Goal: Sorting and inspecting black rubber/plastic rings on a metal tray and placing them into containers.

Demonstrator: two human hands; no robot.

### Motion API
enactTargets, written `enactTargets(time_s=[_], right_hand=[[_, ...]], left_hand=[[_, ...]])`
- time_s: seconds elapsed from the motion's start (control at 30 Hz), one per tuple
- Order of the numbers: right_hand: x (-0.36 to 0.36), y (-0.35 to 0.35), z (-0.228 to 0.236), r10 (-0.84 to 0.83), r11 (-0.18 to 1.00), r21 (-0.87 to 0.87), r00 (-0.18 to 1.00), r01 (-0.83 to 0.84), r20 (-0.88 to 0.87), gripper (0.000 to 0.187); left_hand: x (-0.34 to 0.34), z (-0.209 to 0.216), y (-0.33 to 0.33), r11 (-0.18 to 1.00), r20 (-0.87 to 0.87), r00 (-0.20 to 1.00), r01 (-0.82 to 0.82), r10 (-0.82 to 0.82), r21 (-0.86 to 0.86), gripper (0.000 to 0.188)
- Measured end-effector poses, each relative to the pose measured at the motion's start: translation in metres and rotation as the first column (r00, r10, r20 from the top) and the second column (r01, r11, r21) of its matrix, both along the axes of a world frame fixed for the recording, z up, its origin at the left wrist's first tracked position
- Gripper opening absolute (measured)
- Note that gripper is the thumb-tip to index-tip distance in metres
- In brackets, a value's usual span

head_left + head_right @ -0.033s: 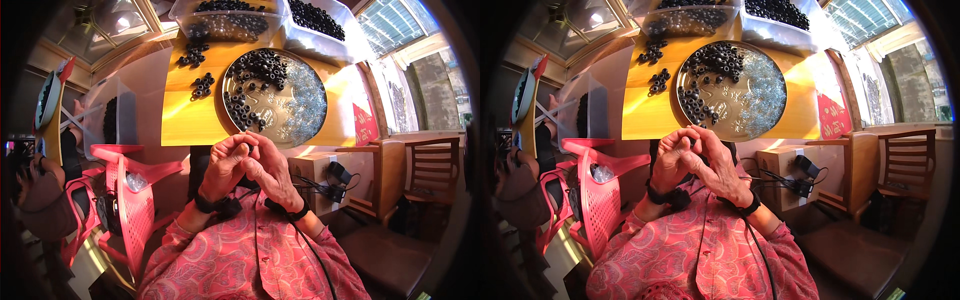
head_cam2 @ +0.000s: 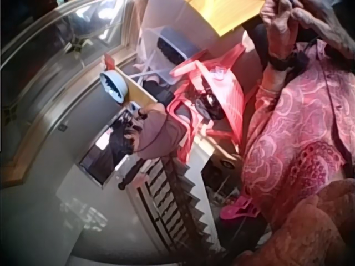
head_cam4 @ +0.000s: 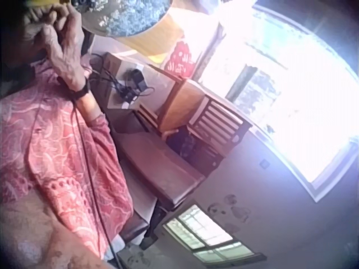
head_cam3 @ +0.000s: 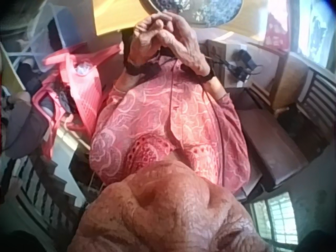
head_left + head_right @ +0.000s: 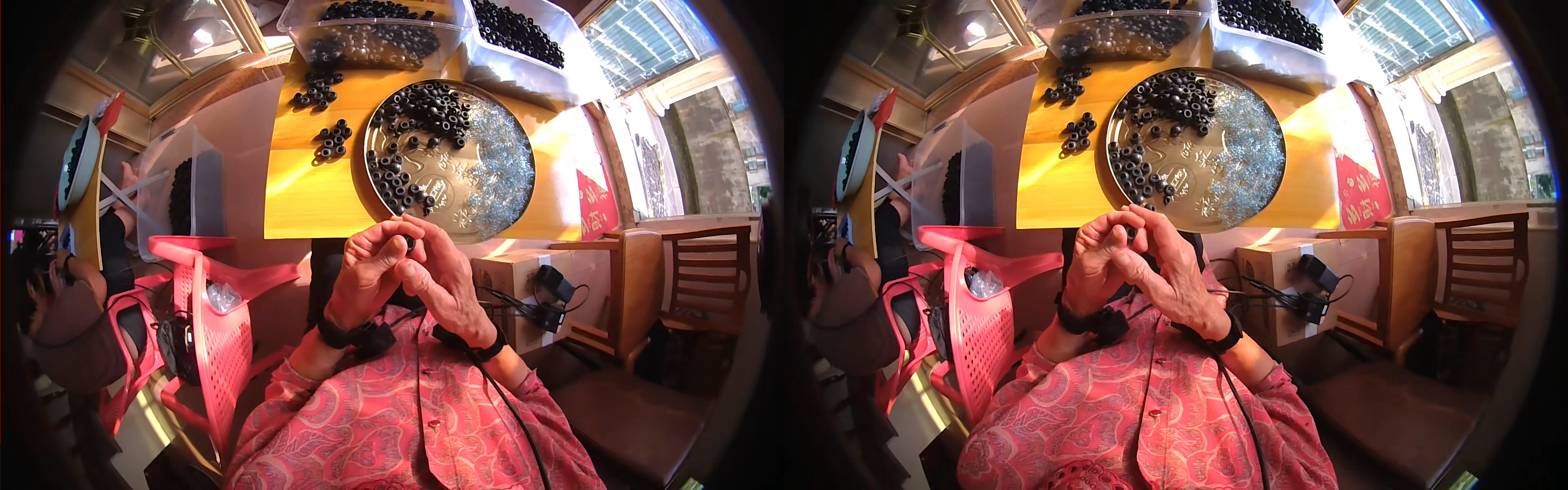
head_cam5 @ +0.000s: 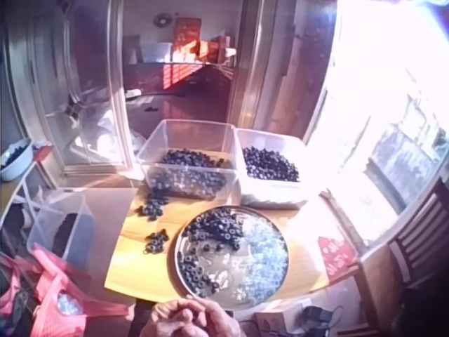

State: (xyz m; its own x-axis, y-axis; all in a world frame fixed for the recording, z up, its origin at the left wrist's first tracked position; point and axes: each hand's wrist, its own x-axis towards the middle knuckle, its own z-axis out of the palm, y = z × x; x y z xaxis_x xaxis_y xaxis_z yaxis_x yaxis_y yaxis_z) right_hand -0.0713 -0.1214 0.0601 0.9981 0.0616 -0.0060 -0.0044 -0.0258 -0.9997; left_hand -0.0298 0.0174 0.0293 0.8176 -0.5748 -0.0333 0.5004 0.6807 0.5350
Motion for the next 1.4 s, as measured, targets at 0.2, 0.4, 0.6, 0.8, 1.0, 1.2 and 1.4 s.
enactTargets(time_s=[0.2, 0.4, 0.6, 0.8, 1.0, 1.2, 1.4], right_hand=[[-0.001, -0.008, 0.011, -0.004, 0.995, 0.1, 1.0, 0.004, 0.0, 0.053], [0.001, -0.023, -0.004, -0.09, 0.99, 0.112, 0.993, 0.081, 0.079, 0.042], [-0.006, -0.048, -0.009, -0.192, 0.976, 0.096, 0.981, 0.194, -0.026, 0.031], [-0.015, -0.055, -0.022, -0.225, 0.965, 0.125, 0.973, 0.231, -0.059, 0.028], [-0.016, -0.061, -0.03, -0.263, 0.951, 0.15, 0.962, 0.27, -0.069, 0.026], [-0.014, -0.072, -0.043, -0.31, 0.939, 0.125, 0.946, 0.321, -0.095, 0.024], [-0.007, -0.067, -0.053, -0.325, 0.945, 0.026, 0.945, 0.326, -0.033, 0.022]], left_hand=[[0.002, 0.004, -0.002, 0.999, -0.01, 1.0, 0.017, -0.017, -0.048, 0.04], [0.022, 0.01, 0.002, 0.997, -0.039, 0.998, -0.044, 0.047, 0.059, 0.034], [0.091, 0.057, 0.007, 0.932, 0.022, 0.98, -0.196, 0.199, 0.305, 0.026], [0.203, 0.098, -0.008, 0.808, 0.2, 0.927, -0.374, 0.316, 0.455, 0.023], [0.288, 0.096, -0.007, 0.825, 0.228, 0.892, -0.448, 0.389, 0.344, 0.021], [0.227, 0.073, -0.024, 0.746, 0.353, 0.921, -0.35, 0.164, 0.567, 0.018], [0.179, 0.002, -0.021, 0.386, 0.536, 0.837, -0.461, -0.11, 0.799, 0.011]])
